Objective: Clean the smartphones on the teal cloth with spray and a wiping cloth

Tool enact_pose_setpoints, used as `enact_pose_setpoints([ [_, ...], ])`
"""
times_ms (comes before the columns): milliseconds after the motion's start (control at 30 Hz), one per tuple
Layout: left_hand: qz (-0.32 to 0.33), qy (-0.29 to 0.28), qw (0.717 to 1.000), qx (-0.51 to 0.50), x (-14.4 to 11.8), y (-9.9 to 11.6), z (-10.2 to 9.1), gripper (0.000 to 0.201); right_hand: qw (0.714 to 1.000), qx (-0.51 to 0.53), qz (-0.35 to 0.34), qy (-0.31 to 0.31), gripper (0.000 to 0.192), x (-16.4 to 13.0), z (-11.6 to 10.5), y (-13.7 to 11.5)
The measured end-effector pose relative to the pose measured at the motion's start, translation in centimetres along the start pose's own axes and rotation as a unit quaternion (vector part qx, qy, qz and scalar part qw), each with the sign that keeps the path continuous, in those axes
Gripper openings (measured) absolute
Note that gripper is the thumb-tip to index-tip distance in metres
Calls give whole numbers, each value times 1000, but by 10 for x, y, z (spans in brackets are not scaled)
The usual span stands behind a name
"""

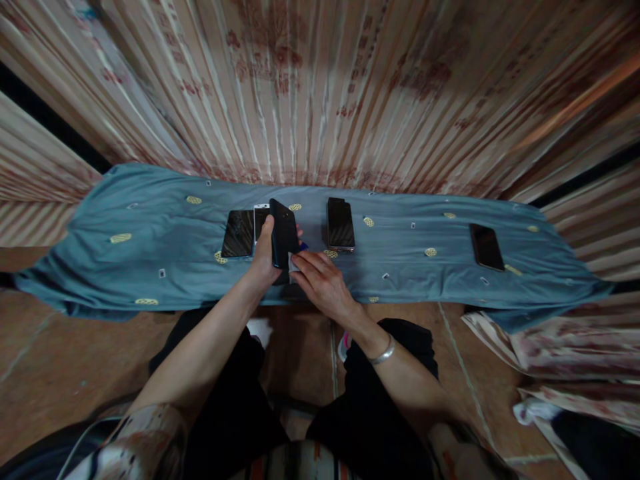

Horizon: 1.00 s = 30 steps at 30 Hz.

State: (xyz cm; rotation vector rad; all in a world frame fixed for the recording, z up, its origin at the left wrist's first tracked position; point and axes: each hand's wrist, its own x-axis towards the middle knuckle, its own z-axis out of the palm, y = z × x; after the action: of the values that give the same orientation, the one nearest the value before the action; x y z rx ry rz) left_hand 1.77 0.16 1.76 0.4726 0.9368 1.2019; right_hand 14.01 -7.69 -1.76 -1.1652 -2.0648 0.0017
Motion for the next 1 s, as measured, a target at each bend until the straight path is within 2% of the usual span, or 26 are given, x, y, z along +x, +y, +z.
enact_pose_setpoints([
  [167,12,4,1000,-7,2,5,-3,45,998,46,34,6,27,-6,8,11],
  [233,15,5,1000,-15,2,7,-4,45,991,106,86,16,25,-9,14,15],
  [300,13,1,1000,-21,3,8,-5,46,968,193,157,35,24,-12,20,18],
  [400,12,-7,1000,-23,3,7,-6,46,901,339,267,50,28,-12,30,20],
  [567,19,-16,1000,-3,5,3,-7,45,756,524,386,72,35,-7,39,18],
  [667,25,-14,1000,6,4,1,-7,43,705,565,420,83,35,-4,41,15],
  [833,18,-25,999,32,-3,3,-5,44,687,576,433,95,31,-1,42,17],
  [1000,7,-45,997,57,-12,0,-3,45,705,557,426,105,28,3,39,24],
])
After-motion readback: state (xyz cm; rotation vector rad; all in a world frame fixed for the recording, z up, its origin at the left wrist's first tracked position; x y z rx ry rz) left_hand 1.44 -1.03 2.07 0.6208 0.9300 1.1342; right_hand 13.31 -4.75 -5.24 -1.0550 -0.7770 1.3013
